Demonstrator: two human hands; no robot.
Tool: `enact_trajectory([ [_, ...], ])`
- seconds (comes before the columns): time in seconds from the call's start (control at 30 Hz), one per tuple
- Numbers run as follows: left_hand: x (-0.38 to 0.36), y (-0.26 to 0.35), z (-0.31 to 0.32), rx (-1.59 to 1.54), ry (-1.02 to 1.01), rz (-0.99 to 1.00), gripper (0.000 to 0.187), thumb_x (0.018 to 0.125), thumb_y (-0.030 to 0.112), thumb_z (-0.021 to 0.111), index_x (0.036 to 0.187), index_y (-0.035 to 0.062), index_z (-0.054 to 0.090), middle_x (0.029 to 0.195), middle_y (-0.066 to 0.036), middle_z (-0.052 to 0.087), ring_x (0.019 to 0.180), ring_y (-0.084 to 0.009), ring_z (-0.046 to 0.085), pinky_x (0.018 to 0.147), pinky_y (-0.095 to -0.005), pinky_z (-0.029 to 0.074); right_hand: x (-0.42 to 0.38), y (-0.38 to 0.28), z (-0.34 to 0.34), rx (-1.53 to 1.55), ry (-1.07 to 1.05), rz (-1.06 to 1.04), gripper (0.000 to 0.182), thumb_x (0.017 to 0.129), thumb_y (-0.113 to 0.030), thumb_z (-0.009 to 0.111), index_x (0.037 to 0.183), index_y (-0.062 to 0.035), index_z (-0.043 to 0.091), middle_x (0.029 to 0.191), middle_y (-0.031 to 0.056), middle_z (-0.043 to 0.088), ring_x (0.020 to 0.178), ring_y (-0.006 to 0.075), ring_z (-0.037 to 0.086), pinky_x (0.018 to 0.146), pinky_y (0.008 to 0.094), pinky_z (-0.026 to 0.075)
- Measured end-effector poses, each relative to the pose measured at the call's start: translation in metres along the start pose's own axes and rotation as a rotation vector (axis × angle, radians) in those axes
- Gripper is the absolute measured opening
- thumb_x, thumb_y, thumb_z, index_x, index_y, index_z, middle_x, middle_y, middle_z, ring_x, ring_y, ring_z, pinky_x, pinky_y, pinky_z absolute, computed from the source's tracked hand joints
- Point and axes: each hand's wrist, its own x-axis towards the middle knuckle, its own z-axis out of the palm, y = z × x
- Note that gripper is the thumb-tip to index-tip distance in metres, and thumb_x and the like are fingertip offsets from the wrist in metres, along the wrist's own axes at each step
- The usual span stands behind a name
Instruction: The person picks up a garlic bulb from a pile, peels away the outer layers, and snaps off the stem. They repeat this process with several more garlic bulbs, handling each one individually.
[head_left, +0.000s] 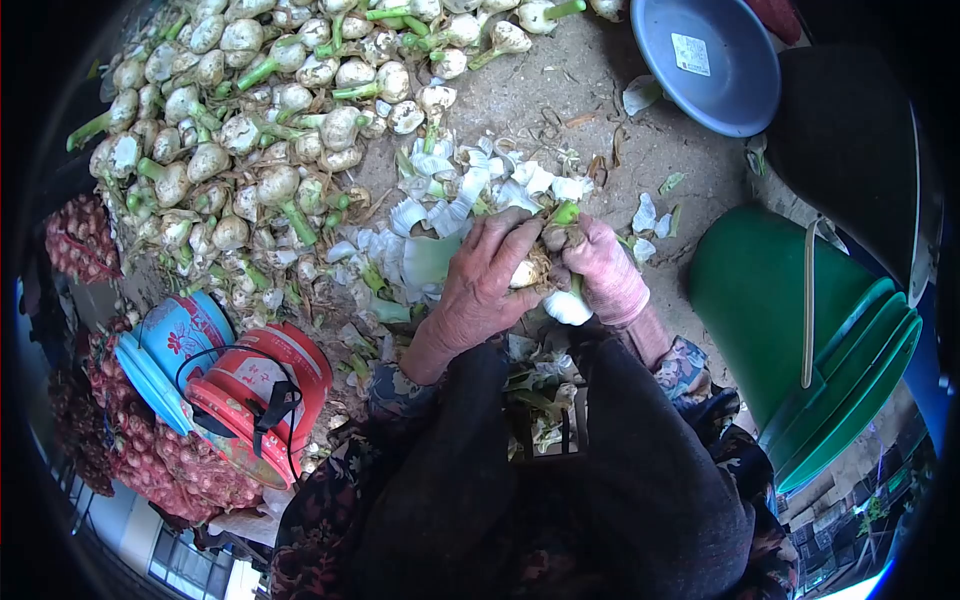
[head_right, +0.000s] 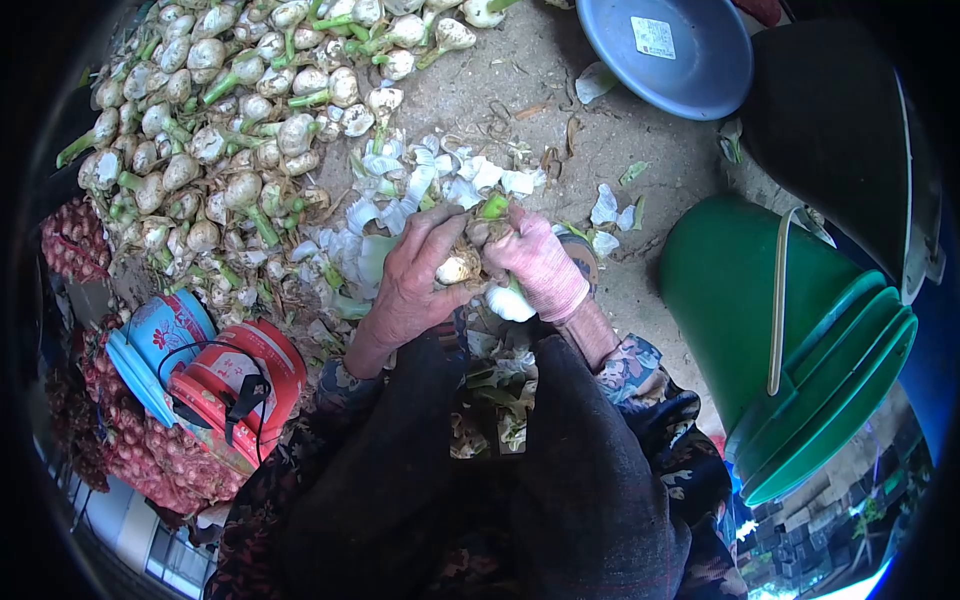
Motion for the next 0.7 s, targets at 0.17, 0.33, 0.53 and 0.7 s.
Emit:
enact_trajectory([
  [0.17, 0.002, -0.001, -0.007, -0.154, -0.011, -0.053, 0.070, 0.058, 0.013, 0.079, 0.119, 0.0022, 0.047, 0.117, -0.017, 0.049, 0.106, -0.0311, 0.053, 0.089, -0.0355, 0.044, 0.004, 0.004, 0.001, -0.170, -0.029, -0.029, 0.024, 0.077, -0.015, 0.062, 0.094, 0.0010, 0.055, 0.071, -0.0007, 0.056, 0.061, 0.0038, 0.048, 0.052, 0.0216, 0.042],
  [0.33, 0.000, -0.016, -0.004, -0.544, -0.002, -0.186, 0.065, 0.062, 0.013, 0.079, 0.118, 0.0020, 0.047, 0.114, -0.013, 0.052, 0.102, -0.0246, 0.055, 0.086, -0.0331, 0.045, 0.000, 0.001, -0.002, 0.109, -0.074, 0.094, 0.021, 0.076, -0.012, 0.064, 0.090, 0.0014, 0.056, 0.068, 0.0001, 0.056, 0.057, 0.0039, 0.049, 0.050, 0.0215, 0.041],
  [0.53, -0.001, -0.018, -0.005, -0.974, 0.159, -0.379, 0.054, 0.070, 0.013, 0.074, 0.116, 0.0010, 0.048, 0.114, -0.009, 0.052, 0.100, -0.0171, 0.054, 0.085, -0.0300, 0.045, 0.000, 0.006, -0.001, 0.285, -0.033, 0.110, 0.016, 0.072, -0.004, 0.061, 0.083, 0.0039, 0.052, 0.059, 0.0030, 0.050, 0.050, 0.0087, 0.047, 0.045, 0.0222, 0.037],
  [0.7, 0.007, -0.006, -0.001, -0.128, 0.297, 0.001, 0.047, 0.076, 0.021, 0.067, 0.114, -0.0018, 0.050, 0.114, -0.019, 0.050, 0.100, -0.0298, 0.055, 0.085, -0.0354, 0.045, 0.000, -0.005, 0.006, 0.559, -0.061, 0.050, 0.021, 0.073, -0.005, 0.062, 0.090, 0.0046, 0.052, 0.062, 0.0029, 0.049, 0.049, 0.0092, 0.045, 0.044, 0.0223, 0.036],
])
